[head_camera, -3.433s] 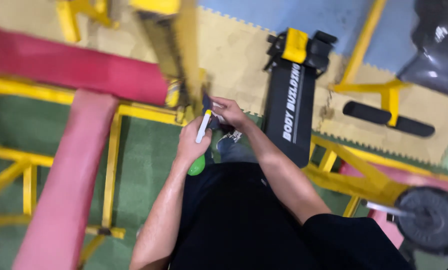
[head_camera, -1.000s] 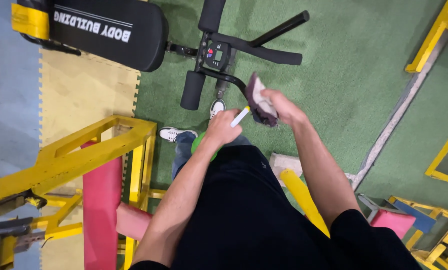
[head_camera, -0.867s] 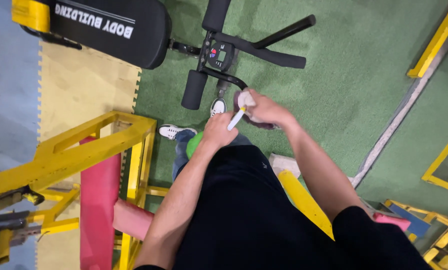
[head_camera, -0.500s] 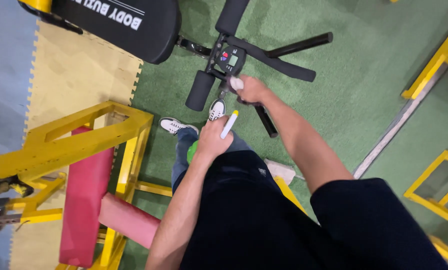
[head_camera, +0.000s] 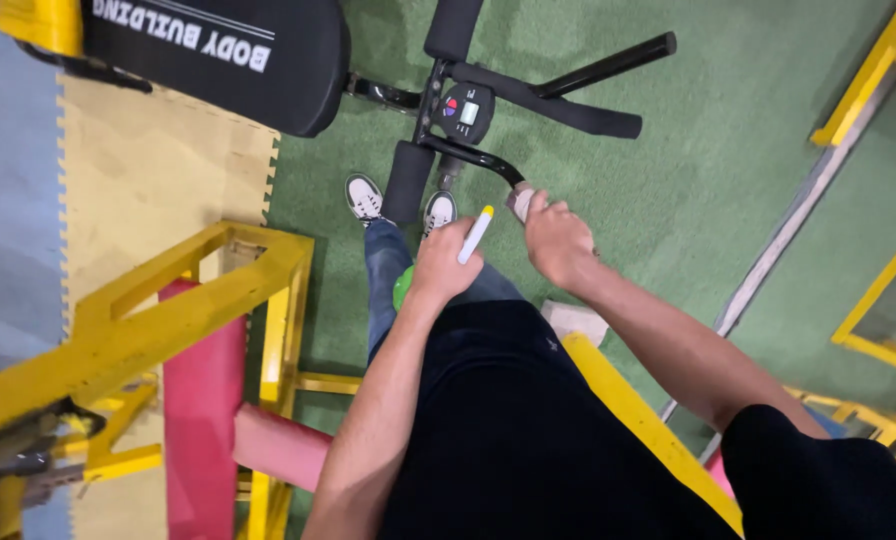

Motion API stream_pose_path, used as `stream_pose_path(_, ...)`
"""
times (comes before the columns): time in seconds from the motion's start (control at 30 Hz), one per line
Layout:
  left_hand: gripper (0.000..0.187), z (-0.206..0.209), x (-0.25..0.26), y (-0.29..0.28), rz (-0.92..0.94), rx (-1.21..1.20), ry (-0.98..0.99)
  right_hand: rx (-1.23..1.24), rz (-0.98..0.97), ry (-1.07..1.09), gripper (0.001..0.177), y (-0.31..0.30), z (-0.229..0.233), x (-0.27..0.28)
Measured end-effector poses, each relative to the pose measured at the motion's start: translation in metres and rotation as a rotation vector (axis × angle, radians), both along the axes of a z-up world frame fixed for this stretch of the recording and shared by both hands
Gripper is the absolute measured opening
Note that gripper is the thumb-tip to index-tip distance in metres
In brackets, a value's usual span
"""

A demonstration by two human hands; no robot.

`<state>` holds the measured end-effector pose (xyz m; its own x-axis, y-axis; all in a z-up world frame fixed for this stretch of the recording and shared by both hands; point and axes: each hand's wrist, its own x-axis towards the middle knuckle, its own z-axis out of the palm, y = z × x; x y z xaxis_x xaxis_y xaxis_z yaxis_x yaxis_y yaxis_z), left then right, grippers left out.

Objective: Wipe down various pieces of gym equipment using a spray bottle and a cleaning cloth.

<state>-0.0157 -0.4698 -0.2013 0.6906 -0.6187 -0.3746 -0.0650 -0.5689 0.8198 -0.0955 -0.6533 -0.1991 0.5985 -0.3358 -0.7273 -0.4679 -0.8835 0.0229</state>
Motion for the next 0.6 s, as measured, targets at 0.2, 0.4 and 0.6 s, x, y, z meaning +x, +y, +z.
stream_pose_path(0.2, 0.038, -0.002, 0.031, 0.015, -0.08, -0.018, -0.002, -0.267, 0.021, -0.072, 0.047, 0.015, -0.106, 0.024)
stream_pose_path(0.4, 0.042, 0.002, 0.073, 0.033, -0.149, -0.037, -0.036, -0.4, 0.117, -0.203, 0.049, 0.039, -0.156, 0.055)
stream_pose_path(0.6, 0.037, -0.002, 0.111, 0.048, -0.197, 0.006, -0.036, -0.553, 0.045, -0.354, 0.056, 0.072, -0.167, 0.069)
